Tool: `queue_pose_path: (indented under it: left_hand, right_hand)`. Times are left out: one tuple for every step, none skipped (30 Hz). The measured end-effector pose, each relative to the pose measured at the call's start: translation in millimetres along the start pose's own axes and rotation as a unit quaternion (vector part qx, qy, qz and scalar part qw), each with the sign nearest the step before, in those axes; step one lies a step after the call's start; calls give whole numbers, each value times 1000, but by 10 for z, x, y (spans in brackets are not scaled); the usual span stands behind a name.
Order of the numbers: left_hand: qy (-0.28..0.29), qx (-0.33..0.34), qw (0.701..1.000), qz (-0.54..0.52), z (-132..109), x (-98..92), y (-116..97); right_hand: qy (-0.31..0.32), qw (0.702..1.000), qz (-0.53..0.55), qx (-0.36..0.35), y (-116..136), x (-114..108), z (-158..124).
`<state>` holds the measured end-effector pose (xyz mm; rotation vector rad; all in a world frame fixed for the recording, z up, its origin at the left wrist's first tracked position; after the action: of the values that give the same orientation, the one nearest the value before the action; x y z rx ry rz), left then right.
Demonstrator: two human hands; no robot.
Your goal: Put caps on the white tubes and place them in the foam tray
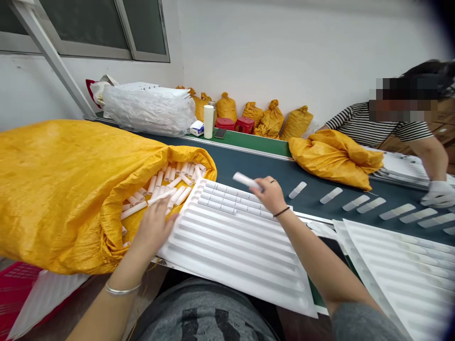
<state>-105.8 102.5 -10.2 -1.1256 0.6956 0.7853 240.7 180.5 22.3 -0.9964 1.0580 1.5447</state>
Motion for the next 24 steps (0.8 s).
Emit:
queue_pose_path:
  left_hand:
    - [19,-65,997,33,40,-20,255]
    - [45,-116,991,54,62,-24,469]
    - [74,-152,984,65,72,-10,635]
    - [101,-171,978,64,76,18,743]
    - [123,-175,975,54,80,56,797]
    - [139,-171,975,41,84,99,811]
    - [154,-165,974,29,83,144,803]
    - [165,-157,974,18,82,185,782]
    - [171,-149,974,11,81,218,759]
    - [173,-143,974,6,81,238,743]
    - [171,-141,975,5,80,246,739]
    - [163,-142,976,6,82,239,744]
    - [149,-144,978,9,85,217,754]
    - [131,-147,980,15,88,186,760]
    - [104,-145,984,17,93,140,746]
    - [70,-132,989,9,101,85,696]
    - [31,-107,994,-12,107,26,606]
    - [-6,-71,996,-47,106,-28,477]
    - [-37,-24,995,-89,95,-76,318]
    - [-59,26,989,-134,75,-115,141]
    - [-70,71,980,-175,49,-141,-33]
    - [-71,105,970,-205,21,-154,-192]
    - [-69,133,962,-229,-7,-162,-333]
    - [-65,152,955,-248,-33,-170,-449]
  right_hand:
    - [3,999,-13,49,-238,38,141]
    - [12,996,-23,88,-450,90,253]
    - [28,992,-32,122,-636,157,335]
    - [50,987,-40,150,-790,239,388]
    - [75,981,-45,170,-908,329,419]
    - [102,976,-49,184,-995,419,433]
    - [128,971,-53,194,-1056,501,438]
    - [153,966,-56,200,-1100,565,440]
    - [175,961,-61,204,-1132,607,442]
    - [195,956,-66,207,-1156,623,445]
    - [212,952,-73,210,-1172,614,446]
    - [226,947,-82,212,-1177,583,444]
    - [234,945,-90,212,-1160,536,435]
    - [236,945,-97,207,-1111,481,417]
    - [231,948,-101,195,-1020,429,387]
    - [221,955,-98,173,-879,393,343]
    - [210,964,-87,141,-688,382,283]
    - [200,972,-69,99,-458,401,205]
    - [194,979,-46,52,-204,446,112]
    - [190,981,-23,6,49,510,9]
    - [189,981,-4,-33,276,583,-94]
    - [186,981,11,-61,461,649,-184]
    - [180,980,19,-78,598,700,-253]
    - [171,981,24,-86,691,726,-300]
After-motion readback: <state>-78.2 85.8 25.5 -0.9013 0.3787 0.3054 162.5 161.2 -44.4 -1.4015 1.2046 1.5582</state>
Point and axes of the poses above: each hand's wrist, its own z-axis towards the middle knuckle, its own x-axis out of the palm, y = z × x, the point moved 8 cm from there along z, towards the middle knuckle, and after that the axes turned 12 degrees about -z, right-handed, at the moved point
